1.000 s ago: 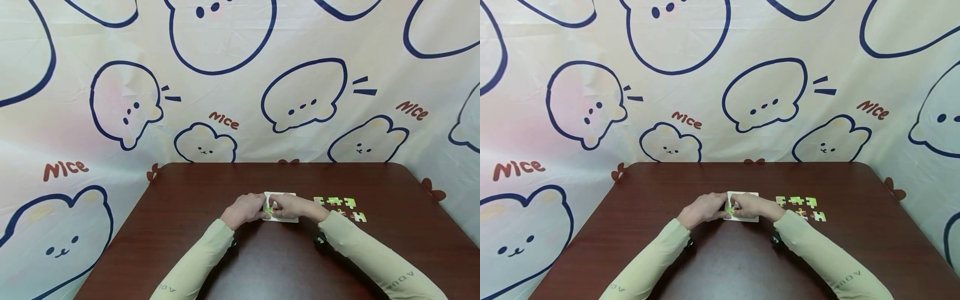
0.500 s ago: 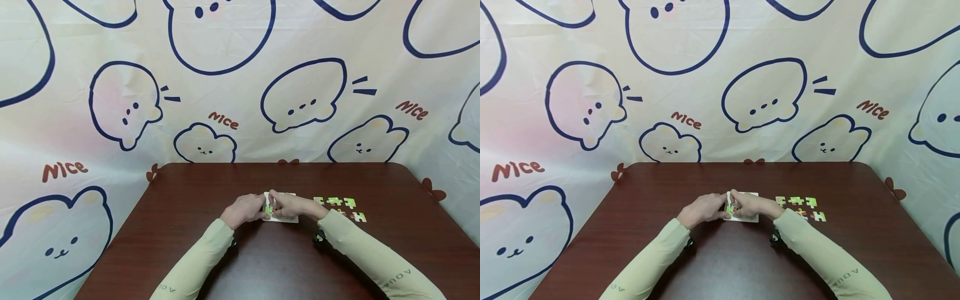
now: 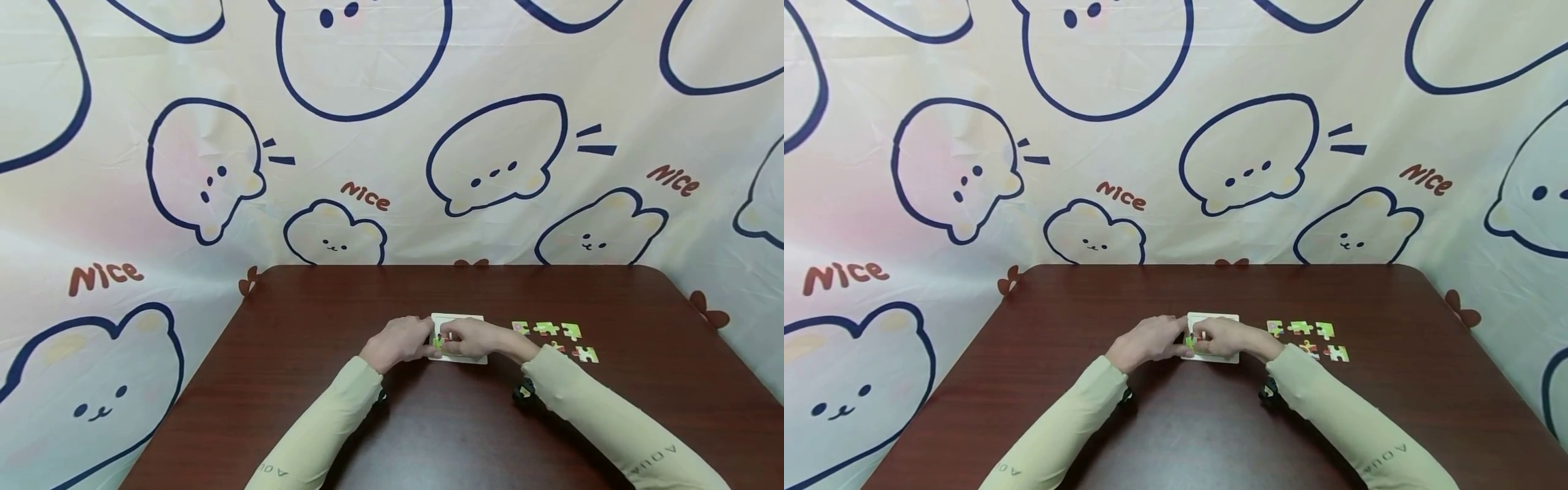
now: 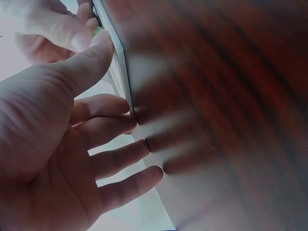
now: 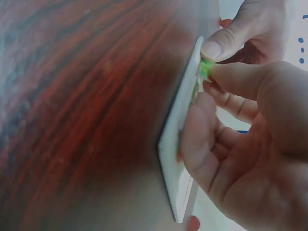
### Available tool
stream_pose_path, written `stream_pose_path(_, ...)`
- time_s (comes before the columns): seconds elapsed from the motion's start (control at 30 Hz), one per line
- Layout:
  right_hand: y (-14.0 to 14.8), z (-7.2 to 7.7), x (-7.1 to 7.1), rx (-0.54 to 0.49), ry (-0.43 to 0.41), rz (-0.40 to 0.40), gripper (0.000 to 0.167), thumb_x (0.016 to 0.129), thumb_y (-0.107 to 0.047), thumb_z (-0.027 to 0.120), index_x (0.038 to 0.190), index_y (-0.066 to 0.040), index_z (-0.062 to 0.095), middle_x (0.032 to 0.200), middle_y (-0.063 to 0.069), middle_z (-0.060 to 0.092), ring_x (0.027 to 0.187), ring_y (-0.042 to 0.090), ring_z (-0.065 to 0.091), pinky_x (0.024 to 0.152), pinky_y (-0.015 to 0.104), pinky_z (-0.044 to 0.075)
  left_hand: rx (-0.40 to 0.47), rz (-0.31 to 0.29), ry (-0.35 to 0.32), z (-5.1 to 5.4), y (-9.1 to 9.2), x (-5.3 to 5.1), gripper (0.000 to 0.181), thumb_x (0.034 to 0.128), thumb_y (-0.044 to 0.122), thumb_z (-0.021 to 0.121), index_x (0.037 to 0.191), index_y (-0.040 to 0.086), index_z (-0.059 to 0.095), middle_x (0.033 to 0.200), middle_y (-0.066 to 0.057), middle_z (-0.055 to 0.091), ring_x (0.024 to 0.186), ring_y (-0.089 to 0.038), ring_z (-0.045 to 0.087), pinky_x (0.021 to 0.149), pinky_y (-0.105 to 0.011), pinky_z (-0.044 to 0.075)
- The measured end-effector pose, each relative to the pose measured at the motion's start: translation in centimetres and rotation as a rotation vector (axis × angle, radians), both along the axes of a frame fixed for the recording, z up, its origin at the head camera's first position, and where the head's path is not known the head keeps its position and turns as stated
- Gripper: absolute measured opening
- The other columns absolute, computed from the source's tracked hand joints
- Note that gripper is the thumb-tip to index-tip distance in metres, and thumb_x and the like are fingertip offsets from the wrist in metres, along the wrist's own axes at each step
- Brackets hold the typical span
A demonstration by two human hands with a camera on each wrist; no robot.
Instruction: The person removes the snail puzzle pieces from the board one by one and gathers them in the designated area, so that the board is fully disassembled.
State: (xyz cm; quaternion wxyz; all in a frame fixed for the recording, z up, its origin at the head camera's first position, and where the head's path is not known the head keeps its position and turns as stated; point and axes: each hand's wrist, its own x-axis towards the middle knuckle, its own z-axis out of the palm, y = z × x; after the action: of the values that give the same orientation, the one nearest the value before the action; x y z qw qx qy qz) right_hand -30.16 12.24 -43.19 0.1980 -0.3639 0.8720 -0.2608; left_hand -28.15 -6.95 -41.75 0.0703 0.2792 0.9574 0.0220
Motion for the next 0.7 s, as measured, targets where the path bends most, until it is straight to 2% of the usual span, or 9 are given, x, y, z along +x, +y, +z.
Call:
stream_pose_path(0.1,0.0,0.4,0.2,-0.018,-0.07,-0.054,0.021,0.102,-0.016,0.05,0.083,-0.008,0.055,0.064,-0.004,0.048,0.049,0.008,0.043,0.049,0.023,0.037,-0.003,0.005,-0.006,0.0,0.0,0.0,0.039,0.0862,0.05,0.071,0.099,0.013,0.062,0.068,0.004,0.053,0.058,-0.01,0.047,0.054,-0.024,0.04)
stream_pose_path(0.23,0.4,1.0,0.3,-0.051,-0.18,-0.17,0.025,0.105,-0.022,0.046,0.091,-0.006,0.06,0.072,0.006,0.062,0.054,0.015,0.057,0.051,0.029,0.049,-0.012,0.014,-0.01,-0.1,0.1,0.0,0.041,0.0861,0.05,0.07,0.101,0.013,0.062,0.068,0.004,0.054,0.058,-0.01,0.047,0.053,-0.023,0.039)
stream_pose_path(0.33,1.2,1.8,0.1,-0.081,-0.201,-0.178,0.026,0.105,-0.023,0.047,0.095,-0.004,0.062,0.081,0.013,0.068,0.065,0.02,0.067,0.059,0.034,0.056,-0.009,0.014,-0.01,-0.2,0.2,0.0,0.042,0.0857,0.049,0.071,0.104,0.013,0.062,0.07,0.003,0.054,0.059,-0.011,0.047,0.054,-0.023,0.039)
stream_pose_path(0.47,2.5,3.0,0.2,-0.107,-0.17,-0.131,0.026,0.103,-0.024,0.051,0.094,-0.003,0.064,0.091,0.015,0.069,0.076,0.023,0.071,0.066,0.037,0.058,-0.012,0.021,-0.012,-0.1,0.1,0.1,0.044,0.0853,0.05,0.071,0.108,0.013,0.06,0.074,0.003,0.055,0.062,-0.012,0.048,0.057,-0.024,0.04)
stream_pose_path(0.57,3.6,3.6,0.6,-0.096,-0.109,-0.105,0.024,0.102,-0.026,0.054,0.093,-0.008,0.066,0.091,0.012,0.069,0.074,0.02,0.069,0.066,0.037,0.057,-0.025,0.02,-0.001,-0.1,0.1,0.0,0.046,0.0856,0.051,0.07,0.109,0.014,0.058,0.076,0.003,0.054,0.065,-0.013,0.049,0.059,-0.025,0.04)
stream_pose_path(0.7,5.1,4.0,1.6,-0.04,-0.063,-0.077,0.017,0.099,-0.027,0.059,0.09,-0.015,0.067,0.085,0.009,0.069,0.067,0.016,0.065,0.062,0.033,0.055,-0.013,0.003,0.01,-0.1,0.0,0.0,0.041,0.0856,0.05,0.071,0.103,0.015,0.059,0.075,0.004,0.054,0.064,-0.012,0.05,0.058,-0.025,0.041)
